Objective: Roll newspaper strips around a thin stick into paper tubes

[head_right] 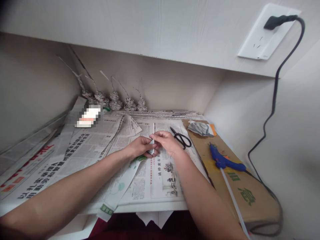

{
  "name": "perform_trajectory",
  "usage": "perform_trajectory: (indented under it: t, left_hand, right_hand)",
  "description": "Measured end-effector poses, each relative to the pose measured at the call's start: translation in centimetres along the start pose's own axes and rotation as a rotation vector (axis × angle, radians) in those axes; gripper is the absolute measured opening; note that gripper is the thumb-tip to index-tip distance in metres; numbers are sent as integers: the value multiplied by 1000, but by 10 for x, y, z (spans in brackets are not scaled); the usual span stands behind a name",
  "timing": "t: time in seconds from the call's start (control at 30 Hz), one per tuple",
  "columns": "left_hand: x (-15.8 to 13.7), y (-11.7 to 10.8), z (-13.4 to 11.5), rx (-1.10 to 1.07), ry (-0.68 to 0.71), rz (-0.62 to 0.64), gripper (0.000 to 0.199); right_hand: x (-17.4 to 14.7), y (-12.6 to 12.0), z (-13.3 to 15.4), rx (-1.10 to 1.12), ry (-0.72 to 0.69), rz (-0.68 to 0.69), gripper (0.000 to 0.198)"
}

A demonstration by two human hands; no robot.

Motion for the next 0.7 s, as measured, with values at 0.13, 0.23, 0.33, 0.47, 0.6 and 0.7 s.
perform_trajectory:
  t: [0.13, 0.23, 0.33, 0.47, 0.6, 0.7]
  left_hand:
    - [1, -1, 0, 26, -1, -10, 43]
    - [1, -3, 1, 35, -9, -17, 44]
    - [1, -4, 0, 30, -1, -17, 44]
    - [1, -3, 1, 23, -16, -13, 43]
    - [1, -2, 1, 35, -18, -5, 43]
    - [1, -2, 0, 36, -11, -3, 44]
  right_hand:
    - [0, -10, 3, 48, -40, -143, 36]
    - [-1, -7, 3, 45, -17, -96, 34]
    - [0, 0, 1, 12, 9, 16, 34]
    - [1, -8, 1, 45, -39, -102, 36]
    - [2, -7, 0, 49, -13, -82, 34]
    - [1, -3, 1, 36, 1, -30, 33]
Point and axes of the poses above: each hand's wrist, its own x-axis towards the middle knuckle, its own y-axis out of the palm, z = x × y, the point moved 7 cm from there along x, towards the middle knuckle, and after that the axes turned 10 degrees about y, right-handed, at the moved point
